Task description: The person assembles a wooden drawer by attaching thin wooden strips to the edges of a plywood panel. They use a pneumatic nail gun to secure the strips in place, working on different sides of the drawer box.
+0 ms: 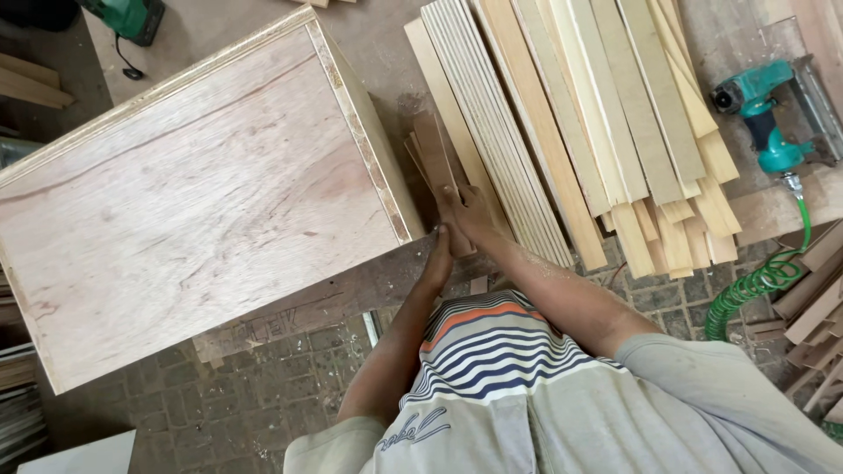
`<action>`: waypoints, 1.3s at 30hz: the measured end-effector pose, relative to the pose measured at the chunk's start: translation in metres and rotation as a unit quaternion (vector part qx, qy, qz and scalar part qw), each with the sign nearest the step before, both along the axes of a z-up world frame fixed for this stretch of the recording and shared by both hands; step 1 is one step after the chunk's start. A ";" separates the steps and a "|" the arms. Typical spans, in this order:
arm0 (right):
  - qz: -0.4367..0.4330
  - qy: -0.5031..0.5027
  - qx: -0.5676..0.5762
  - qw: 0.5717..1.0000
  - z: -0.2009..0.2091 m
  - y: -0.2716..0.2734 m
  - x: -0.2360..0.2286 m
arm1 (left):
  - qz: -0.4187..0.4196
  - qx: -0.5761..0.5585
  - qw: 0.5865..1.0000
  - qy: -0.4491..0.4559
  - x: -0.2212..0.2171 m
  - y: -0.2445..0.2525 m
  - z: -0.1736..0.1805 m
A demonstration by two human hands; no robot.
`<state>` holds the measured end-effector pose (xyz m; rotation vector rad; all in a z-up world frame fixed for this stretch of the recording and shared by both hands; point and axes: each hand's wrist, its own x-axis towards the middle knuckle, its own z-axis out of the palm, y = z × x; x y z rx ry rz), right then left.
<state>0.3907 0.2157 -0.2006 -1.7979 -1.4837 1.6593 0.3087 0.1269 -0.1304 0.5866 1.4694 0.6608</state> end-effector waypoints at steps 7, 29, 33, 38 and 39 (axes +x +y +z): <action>0.026 -0.218 0.274 0.936 -0.002 -0.001 0.071 | 0.027 0.004 1.000 -0.012 -0.016 -0.014 -0.080; -0.028 0.091 0.266 0.959 0.010 0.007 0.128 | 0.217 0.042 0.975 0.028 -0.042 -0.106 -0.098; 0.101 0.148 0.364 0.914 0.085 0.023 0.109 | 0.280 0.079 0.955 0.049 -0.047 -0.123 -0.083; 0.292 0.141 0.506 0.800 0.158 0.020 0.035 | 0.343 0.149 0.926 0.043 -0.061 -0.137 -0.069; 0.344 0.127 0.527 0.767 0.171 0.016 0.017 | 0.347 0.168 0.921 0.057 -0.065 -0.141 -0.069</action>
